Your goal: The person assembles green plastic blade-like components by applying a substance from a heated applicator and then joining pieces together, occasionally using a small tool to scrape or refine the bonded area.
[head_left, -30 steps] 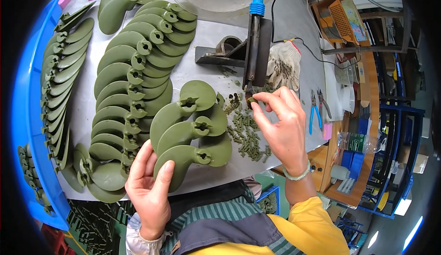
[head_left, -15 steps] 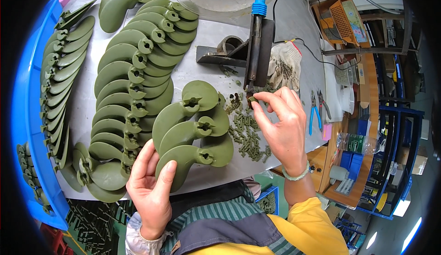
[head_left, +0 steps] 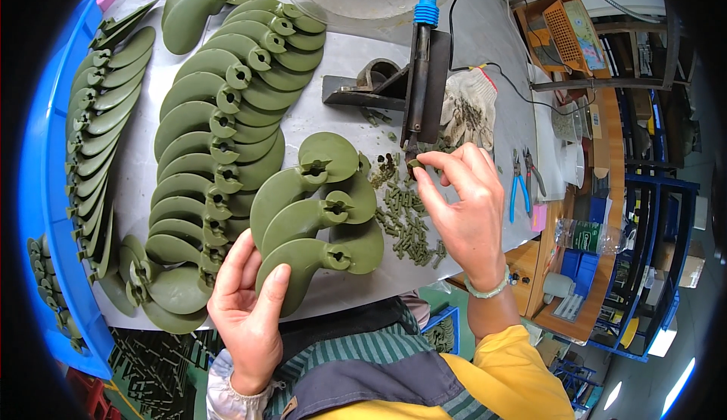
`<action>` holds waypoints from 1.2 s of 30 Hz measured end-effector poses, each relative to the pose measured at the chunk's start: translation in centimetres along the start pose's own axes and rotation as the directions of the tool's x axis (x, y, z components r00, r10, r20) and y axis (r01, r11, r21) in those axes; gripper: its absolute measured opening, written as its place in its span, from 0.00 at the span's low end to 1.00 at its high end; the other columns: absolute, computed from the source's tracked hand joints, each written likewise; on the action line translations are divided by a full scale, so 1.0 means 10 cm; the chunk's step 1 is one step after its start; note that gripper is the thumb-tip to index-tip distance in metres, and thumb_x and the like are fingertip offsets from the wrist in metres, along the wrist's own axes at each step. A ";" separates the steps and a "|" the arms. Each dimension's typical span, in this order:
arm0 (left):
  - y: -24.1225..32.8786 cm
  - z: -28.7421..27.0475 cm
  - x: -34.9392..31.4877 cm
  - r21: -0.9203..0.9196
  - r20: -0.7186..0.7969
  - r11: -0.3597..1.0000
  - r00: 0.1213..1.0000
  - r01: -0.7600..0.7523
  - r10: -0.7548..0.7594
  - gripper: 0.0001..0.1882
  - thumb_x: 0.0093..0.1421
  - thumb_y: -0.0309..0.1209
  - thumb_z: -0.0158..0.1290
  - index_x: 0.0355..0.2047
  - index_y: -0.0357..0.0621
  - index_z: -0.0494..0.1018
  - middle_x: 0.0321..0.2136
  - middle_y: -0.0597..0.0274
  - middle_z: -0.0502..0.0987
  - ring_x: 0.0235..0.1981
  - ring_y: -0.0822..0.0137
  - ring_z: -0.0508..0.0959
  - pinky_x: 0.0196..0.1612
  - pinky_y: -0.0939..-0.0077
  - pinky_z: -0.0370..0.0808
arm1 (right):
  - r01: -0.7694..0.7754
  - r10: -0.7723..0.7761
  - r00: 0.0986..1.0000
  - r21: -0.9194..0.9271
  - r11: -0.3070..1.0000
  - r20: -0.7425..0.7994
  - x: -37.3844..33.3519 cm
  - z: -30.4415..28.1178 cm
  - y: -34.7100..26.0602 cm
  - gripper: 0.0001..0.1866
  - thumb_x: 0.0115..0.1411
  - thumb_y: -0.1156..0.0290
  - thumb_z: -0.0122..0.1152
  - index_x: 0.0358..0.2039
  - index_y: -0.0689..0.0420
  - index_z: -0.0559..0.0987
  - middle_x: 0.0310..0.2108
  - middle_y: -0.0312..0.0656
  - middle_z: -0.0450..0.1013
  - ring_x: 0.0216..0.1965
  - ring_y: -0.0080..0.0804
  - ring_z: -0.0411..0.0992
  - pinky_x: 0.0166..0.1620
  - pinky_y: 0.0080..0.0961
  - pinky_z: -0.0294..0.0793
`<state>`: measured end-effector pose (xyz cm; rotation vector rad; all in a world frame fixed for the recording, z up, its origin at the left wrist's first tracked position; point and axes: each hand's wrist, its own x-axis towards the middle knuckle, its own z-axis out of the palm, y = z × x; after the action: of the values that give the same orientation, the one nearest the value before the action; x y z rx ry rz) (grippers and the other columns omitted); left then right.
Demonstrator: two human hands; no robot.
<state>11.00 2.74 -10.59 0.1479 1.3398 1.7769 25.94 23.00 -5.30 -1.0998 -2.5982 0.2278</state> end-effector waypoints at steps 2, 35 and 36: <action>0.00 0.00 0.00 -0.002 0.003 1.000 1.000 0.000 0.000 0.29 0.61 0.15 0.55 0.62 0.26 0.61 0.55 0.44 0.74 0.56 0.62 0.75 0.59 0.71 0.71 | -0.001 0.001 1.000 -0.001 1.000 -0.002 0.00 0.00 0.00 0.08 0.52 0.77 0.68 0.33 0.62 0.81 0.28 0.43 0.68 0.32 0.42 0.68 0.36 0.36 0.69; 0.01 0.04 -0.02 0.008 0.061 0.996 0.995 -0.084 0.083 0.28 0.62 0.14 0.54 0.62 0.27 0.61 0.54 0.45 0.74 0.55 0.62 0.75 0.57 0.72 0.73 | 0.008 -0.125 0.949 0.373 0.928 0.290 -0.08 -0.20 -0.62 0.12 0.47 0.78 0.71 0.34 0.59 0.84 0.24 0.35 0.66 0.26 0.27 0.64 0.30 0.24 0.63; 0.01 0.05 -0.02 0.006 0.062 0.996 0.995 -0.084 0.083 0.28 0.62 0.14 0.54 0.62 0.27 0.61 0.54 0.44 0.74 0.55 0.62 0.75 0.57 0.72 0.73 | 0.012 -0.129 0.949 0.373 0.928 0.290 -0.08 -0.20 -0.62 0.12 0.47 0.78 0.71 0.34 0.59 0.84 0.24 0.35 0.66 0.26 0.27 0.64 0.30 0.24 0.63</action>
<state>11.31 2.92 -10.22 0.2645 1.3140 1.8216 22.96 18.21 -1.96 -0.8894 -2.6939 0.8979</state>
